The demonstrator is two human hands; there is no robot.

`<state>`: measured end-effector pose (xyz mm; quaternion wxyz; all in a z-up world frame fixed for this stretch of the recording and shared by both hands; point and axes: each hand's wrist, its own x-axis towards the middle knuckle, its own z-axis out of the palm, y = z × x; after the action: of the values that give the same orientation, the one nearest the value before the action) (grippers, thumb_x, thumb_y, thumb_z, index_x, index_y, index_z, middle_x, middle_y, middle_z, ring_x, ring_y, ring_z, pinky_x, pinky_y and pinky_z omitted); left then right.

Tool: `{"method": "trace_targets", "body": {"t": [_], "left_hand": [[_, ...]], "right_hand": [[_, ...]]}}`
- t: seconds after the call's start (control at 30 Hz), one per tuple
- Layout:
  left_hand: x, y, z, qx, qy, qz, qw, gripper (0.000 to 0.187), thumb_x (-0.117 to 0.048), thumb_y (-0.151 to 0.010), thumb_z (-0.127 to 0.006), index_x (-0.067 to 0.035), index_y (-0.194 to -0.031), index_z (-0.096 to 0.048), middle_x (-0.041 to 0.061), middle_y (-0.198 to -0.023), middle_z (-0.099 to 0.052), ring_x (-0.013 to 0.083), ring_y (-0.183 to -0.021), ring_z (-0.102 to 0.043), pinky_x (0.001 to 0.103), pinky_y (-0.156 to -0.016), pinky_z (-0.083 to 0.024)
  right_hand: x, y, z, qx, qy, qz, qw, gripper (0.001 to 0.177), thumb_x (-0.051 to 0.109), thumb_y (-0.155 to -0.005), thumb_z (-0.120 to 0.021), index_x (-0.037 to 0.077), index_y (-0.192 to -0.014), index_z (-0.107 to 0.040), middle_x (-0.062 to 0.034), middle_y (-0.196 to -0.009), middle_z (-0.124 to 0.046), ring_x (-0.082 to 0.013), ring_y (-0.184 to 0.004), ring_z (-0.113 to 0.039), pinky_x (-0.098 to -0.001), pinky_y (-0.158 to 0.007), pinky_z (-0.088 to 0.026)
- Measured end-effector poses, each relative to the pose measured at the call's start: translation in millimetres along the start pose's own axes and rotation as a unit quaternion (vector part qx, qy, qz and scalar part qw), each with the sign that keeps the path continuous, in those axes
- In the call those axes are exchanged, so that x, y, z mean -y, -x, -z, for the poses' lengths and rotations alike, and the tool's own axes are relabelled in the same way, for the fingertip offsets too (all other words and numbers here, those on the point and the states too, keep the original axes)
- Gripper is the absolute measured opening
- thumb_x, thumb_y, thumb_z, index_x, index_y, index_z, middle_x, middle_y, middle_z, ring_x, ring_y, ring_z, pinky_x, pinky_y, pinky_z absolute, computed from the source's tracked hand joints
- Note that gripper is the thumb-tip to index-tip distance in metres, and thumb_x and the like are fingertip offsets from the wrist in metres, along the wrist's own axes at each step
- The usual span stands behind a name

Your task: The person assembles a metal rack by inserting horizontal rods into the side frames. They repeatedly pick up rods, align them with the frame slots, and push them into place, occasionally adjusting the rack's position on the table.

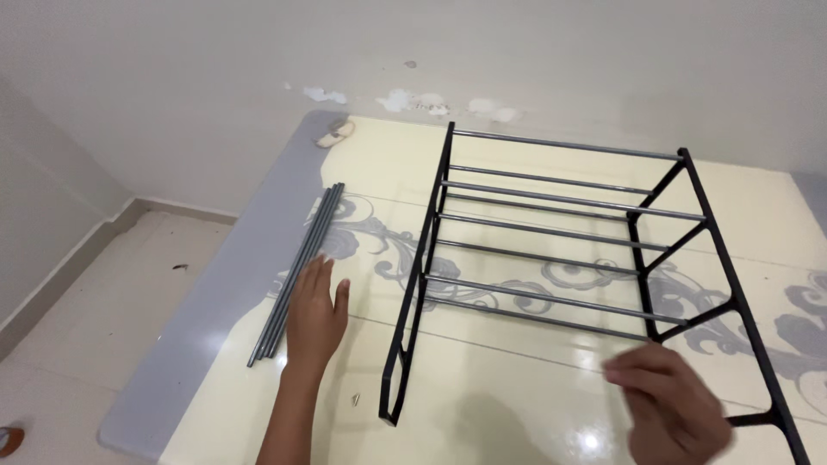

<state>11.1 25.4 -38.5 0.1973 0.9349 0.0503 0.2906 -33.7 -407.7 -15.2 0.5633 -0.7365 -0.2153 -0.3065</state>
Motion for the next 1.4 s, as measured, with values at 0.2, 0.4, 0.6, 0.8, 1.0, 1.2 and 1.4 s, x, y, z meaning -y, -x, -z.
{"method": "trace_targets", "body": {"t": [0.2, 0.4, 0.6, 0.8, 1.0, 1.2, 1.4], "left_hand": [[60, 35, -61, 0.081, -0.139, 0.061, 0.985, 0.074, -0.035, -0.092, -0.064, 0.013, -0.143, -0.041, 0.037, -0.151, -0.036, 0.048, -0.145, -0.025, 0.058, -0.116, -0.023], [51, 42, -70, 0.082, -0.133, 0.078, 0.985, 0.055, -0.03, -0.093, -0.065, 0.003, -0.135, -0.054, 0.024, -0.146, -0.05, 0.0391, -0.139, -0.042, 0.053, -0.112, -0.034], [39, 38, -59, -0.01, -0.102, 0.055, 0.993, 0.037, -0.011, -0.089, -0.066, 0.001, -0.123, -0.064, 0.016, -0.126, -0.068, 0.0332, -0.117, -0.06, 0.046, -0.095, -0.049], [46, 41, -62, 0.005, -0.075, 0.129, 0.989, 0.032, 0.0, -0.095, -0.061, 0.001, -0.126, -0.067, 0.017, -0.109, -0.069, 0.0352, -0.102, -0.061, 0.044, -0.088, -0.051], [40, 36, -39, -0.07, -0.039, 0.102, 0.992, 0.032, 0.006, -0.093, -0.06, 0.001, -0.123, -0.07, 0.016, -0.107, -0.066, 0.0357, -0.101, -0.058, 0.044, -0.092, -0.049], [-12, 9, 22, -0.109, 0.019, -0.017, 0.994, 0.039, 0.011, -0.089, -0.064, -0.006, -0.123, -0.072, 0.011, -0.108, -0.065, 0.0312, -0.1, -0.058, 0.041, -0.09, -0.048], [-87, -16, 70, -0.052, 0.036, -0.172, 0.983, 0.046, 0.012, -0.08, -0.066, -0.01, -0.12, -0.075, 0.005, -0.108, -0.069, 0.0254, -0.099, -0.062, 0.041, -0.087, -0.047]], "right_hand": [[34, -53, -47, 0.095, -0.122, -0.004, 0.988, 0.022, -0.02, -0.084, -0.06, -0.005, -0.095, -0.072, -0.0166, -0.101, -0.072, -0.0215, -0.087, -0.072, -0.0276, -0.071, -0.057], [25, -67, -65, 0.066, -0.276, -0.036, 0.958, 0.022, -0.018, -0.092, -0.053, -0.01, -0.101, -0.071, -0.022, -0.107, -0.069, -0.0234, -0.084, -0.068, -0.0339, -0.07, -0.057], [18, -81, -72, 0.019, -0.331, -0.047, 0.942, 0.025, -0.018, -0.091, -0.049, -0.01, -0.102, -0.07, -0.023, -0.1, -0.068, -0.0235, -0.071, -0.066, -0.0352, -0.063, -0.056], [12, -94, -81, 0.007, -0.326, -0.056, 0.944, 0.025, -0.016, -0.091, -0.05, -0.01, -0.101, -0.071, -0.0212, -0.095, -0.068, -0.0225, -0.065, -0.064, -0.0335, -0.06, -0.053], [6, -98, -74, 0.014, -0.304, -0.077, 0.95, 0.021, -0.017, -0.093, -0.052, -0.009, -0.1, -0.071, -0.0202, -0.101, -0.068, -0.0228, -0.07, -0.064, -0.0326, -0.06, -0.053], [15, -106, -78, 0.017, -0.142, -0.001, 0.99, 0.014, -0.013, -0.095, -0.062, -0.005, -0.102, -0.071, -0.0176, -0.105, -0.069, -0.0219, -0.082, -0.067, -0.0301, -0.069, -0.055], [38, -115, -104, 0.089, 0.152, 0.164, 0.971, 0.019, 0.004, -0.089, -0.07, 0.011, -0.106, -0.075, -0.0117, -0.117, -0.068, -0.0313, -0.11, -0.066, -0.0414, -0.094, -0.053]]}}
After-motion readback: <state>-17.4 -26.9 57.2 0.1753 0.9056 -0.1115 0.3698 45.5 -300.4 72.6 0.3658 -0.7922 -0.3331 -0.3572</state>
